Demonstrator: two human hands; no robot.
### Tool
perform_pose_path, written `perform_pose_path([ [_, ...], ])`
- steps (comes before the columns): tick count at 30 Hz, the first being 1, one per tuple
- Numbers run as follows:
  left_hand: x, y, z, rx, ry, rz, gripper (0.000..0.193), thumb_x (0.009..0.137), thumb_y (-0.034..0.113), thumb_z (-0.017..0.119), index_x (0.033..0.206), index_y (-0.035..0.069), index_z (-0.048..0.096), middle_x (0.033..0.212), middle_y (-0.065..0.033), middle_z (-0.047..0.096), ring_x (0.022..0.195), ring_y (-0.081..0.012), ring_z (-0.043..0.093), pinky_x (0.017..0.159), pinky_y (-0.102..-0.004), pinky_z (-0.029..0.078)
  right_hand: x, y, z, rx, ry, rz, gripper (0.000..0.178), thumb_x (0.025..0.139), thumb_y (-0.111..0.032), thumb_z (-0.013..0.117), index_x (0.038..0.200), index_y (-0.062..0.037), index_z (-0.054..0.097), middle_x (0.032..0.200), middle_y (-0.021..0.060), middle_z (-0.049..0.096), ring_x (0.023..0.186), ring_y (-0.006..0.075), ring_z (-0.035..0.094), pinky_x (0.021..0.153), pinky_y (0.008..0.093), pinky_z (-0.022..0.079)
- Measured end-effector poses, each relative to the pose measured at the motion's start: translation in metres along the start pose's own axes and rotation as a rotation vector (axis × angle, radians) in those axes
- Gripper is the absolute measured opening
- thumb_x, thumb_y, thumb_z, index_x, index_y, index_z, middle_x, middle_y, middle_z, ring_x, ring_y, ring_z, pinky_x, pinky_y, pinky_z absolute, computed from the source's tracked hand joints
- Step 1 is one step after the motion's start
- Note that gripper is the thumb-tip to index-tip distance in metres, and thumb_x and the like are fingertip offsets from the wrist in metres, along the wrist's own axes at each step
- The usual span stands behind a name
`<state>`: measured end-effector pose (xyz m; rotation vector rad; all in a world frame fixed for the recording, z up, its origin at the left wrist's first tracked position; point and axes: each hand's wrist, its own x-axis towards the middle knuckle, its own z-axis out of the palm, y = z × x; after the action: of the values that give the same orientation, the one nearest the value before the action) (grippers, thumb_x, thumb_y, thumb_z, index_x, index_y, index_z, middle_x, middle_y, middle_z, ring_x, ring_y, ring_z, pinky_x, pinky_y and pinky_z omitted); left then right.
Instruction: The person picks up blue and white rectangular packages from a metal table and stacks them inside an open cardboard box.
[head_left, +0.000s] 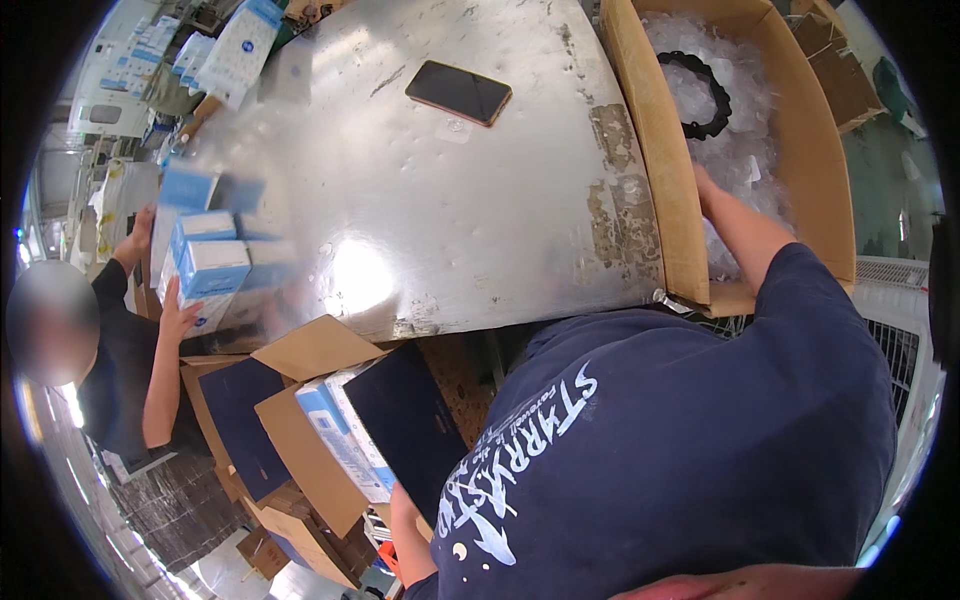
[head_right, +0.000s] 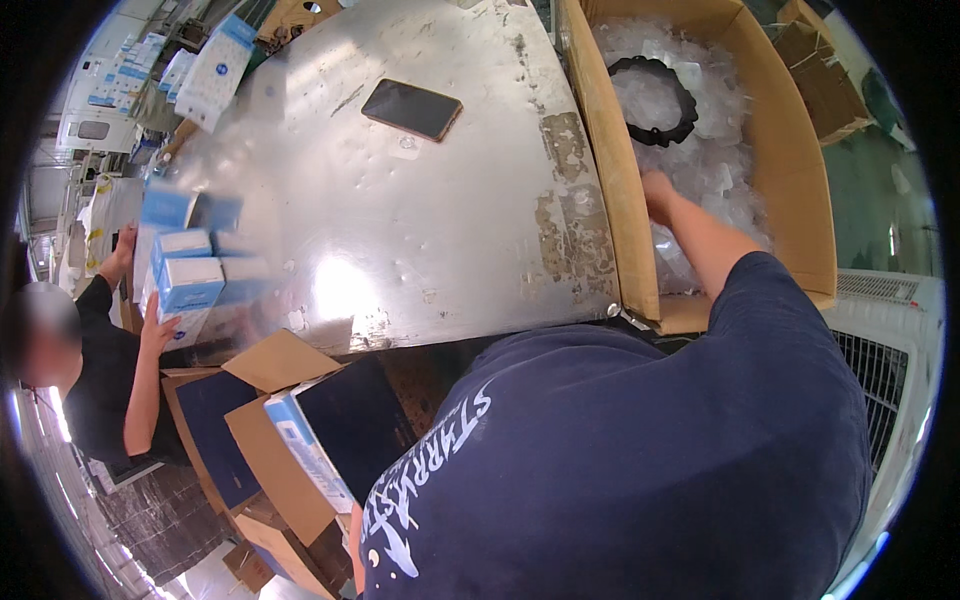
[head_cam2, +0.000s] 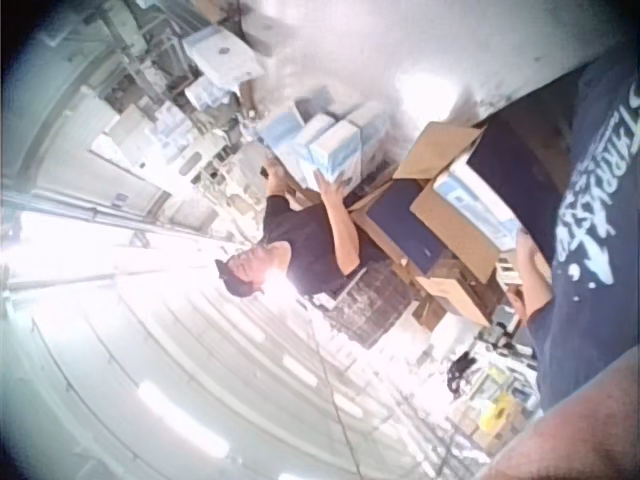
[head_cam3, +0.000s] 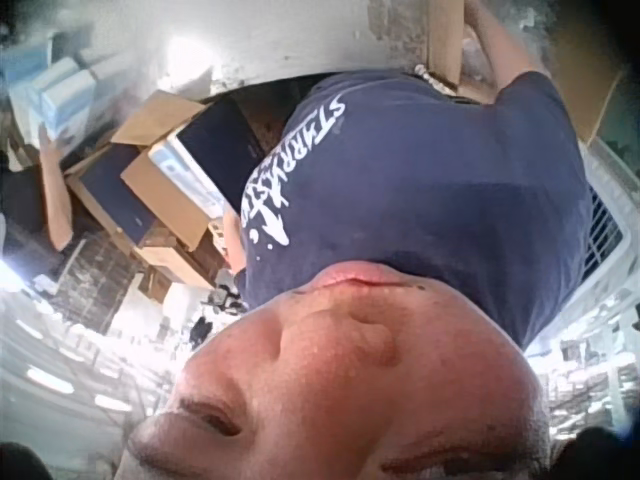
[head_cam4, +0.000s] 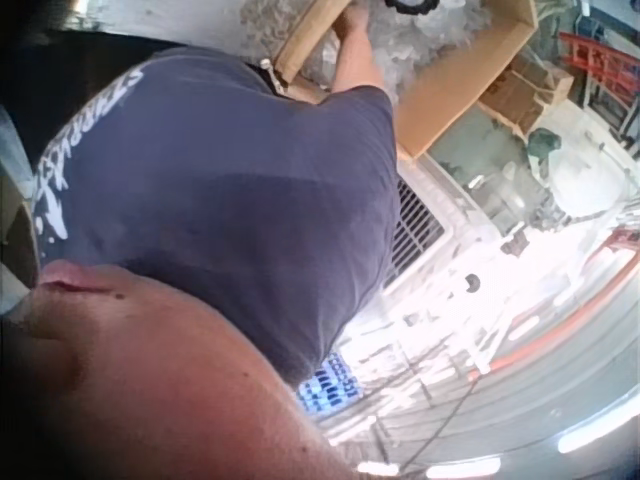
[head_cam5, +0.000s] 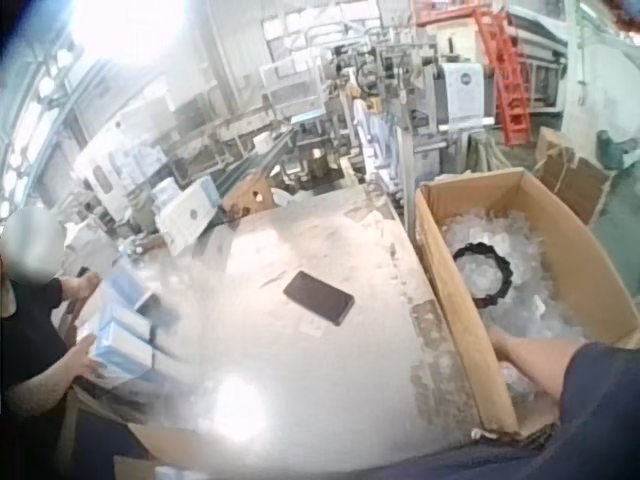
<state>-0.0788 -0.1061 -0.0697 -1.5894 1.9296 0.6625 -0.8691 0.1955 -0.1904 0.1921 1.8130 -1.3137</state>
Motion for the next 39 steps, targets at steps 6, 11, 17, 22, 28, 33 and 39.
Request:
perform_pose_path([
  [6, -0.008, -0.003, -0.002, -0.106, 0.189, 0.036, 0.031, 0.079, 0.022, 0.068, 0.092, -0.002, 0.051, 0.081, -0.0224, 0.065, 0.082, -0.0320, 0.065, 0.070, -0.0415, 0.049, -0.113, -0.172, 0.000, -0.276, 0.232, -0.500, 0.036, 0.072, -0.006, 0.059, 0.107, -0.0084, 0.061, 0.087, 0.0009, 0.062, 0.073, 0.0111, 0.058, 0.058, 0.0277, 0.047],
  [11, -0.048, 0.040, -0.022, -0.539, 0.212, 0.042, 0.025, 0.083, 0.017, 0.070, 0.087, 0.001, 0.051, 0.060, -0.0105, 0.060, 0.049, -0.0165, 0.061, 0.043, -0.0284, 0.047, -0.149, -0.239, 0.055, -0.766, 0.214, -0.847, 0.043, 0.069, -0.011, 0.065, 0.111, -0.0059, 0.059, 0.093, 0.0083, 0.064, 0.080, 0.0191, 0.061, 0.066, 0.0314, 0.049],
  [17, -0.056, 0.014, -0.002, -0.698, 0.147, 0.081, 0.029, 0.084, 0.014, 0.069, 0.103, -0.001, 0.054, 0.071, -0.0108, 0.064, 0.057, -0.0157, 0.063, 0.052, -0.0273, 0.050, -0.122, -0.210, 0.168, -1.692, 0.197, -0.730, 0.047, 0.083, -0.035, 0.061, 0.116, -0.0024, 0.058, 0.111, 0.0198, 0.062, 0.104, 0.0359, 0.058, 0.089, 0.0423, 0.046],
  [22, -0.072, -0.019, 0.022, -0.950, 0.014, 0.170, 0.033, 0.088, 0.010, 0.064, 0.116, -0.002, 0.053, 0.101, -0.0131, 0.065, 0.091, -0.0172, 0.063, 0.074, -0.0287, 0.052, -0.083, -0.190, 0.202, -1.506, 0.224, -0.734, 0.053, 0.096, -0.047, 0.035, 0.120, -0.0051, 0.057, 0.116, 0.0202, 0.060, 0.105, 0.0379, 0.056, 0.092, 0.0412, 0.044],
  [28, -0.081, -0.043, 0.029, -1.003, 0.058, 0.277, 0.035, 0.089, 0.010, 0.062, 0.120, -0.002, 0.052, 0.114, -0.0132, 0.061, 0.103, -0.0200, 0.060, 0.088, -0.0302, 0.048, -0.159, -0.192, 0.247, -1.033, 0.353, -0.569, 0.057, 0.094, -0.050, 0.037, 0.119, -0.0036, 0.058, 0.112, 0.0187, 0.063, 0.104, 0.0338, 0.059, 0.093, 0.0387, 0.044],
  [33, -0.083, -0.053, 0.028, -1.039, 0.078, 0.284, 0.034, 0.090, 0.009, 0.061, 0.121, -0.001, 0.051, 0.115, -0.0123, 0.061, 0.101, -0.0190, 0.061, 0.087, -0.0295, 0.049, -0.091, -0.168, 0.218, -1.079, 0.289, -0.855, 0.047, 0.093, -0.042, 0.046, 0.115, -0.0036, 0.062, 0.113, 0.0171, 0.064, 0.106, 0.0288, 0.059, 0.093, 0.0341, 0.043],
  [39, -0.078, -0.066, 0.035, -1.156, 0.099, 0.322, 0.036, 0.090, 0.010, 0.062, 0.122, -0.001, 0.051, 0.115, -0.0111, 0.060, 0.099, -0.0157, 0.059, 0.086, -0.0281, 0.047, -0.089, -0.155, 0.206, -0.816, 0.361, -0.833, 0.043, 0.093, -0.035, 0.047, 0.130, -0.0127, 0.051, 0.110, 0.0112, 0.064, 0.091, 0.0224, 0.061, 0.073, 0.0354, 0.052],
])
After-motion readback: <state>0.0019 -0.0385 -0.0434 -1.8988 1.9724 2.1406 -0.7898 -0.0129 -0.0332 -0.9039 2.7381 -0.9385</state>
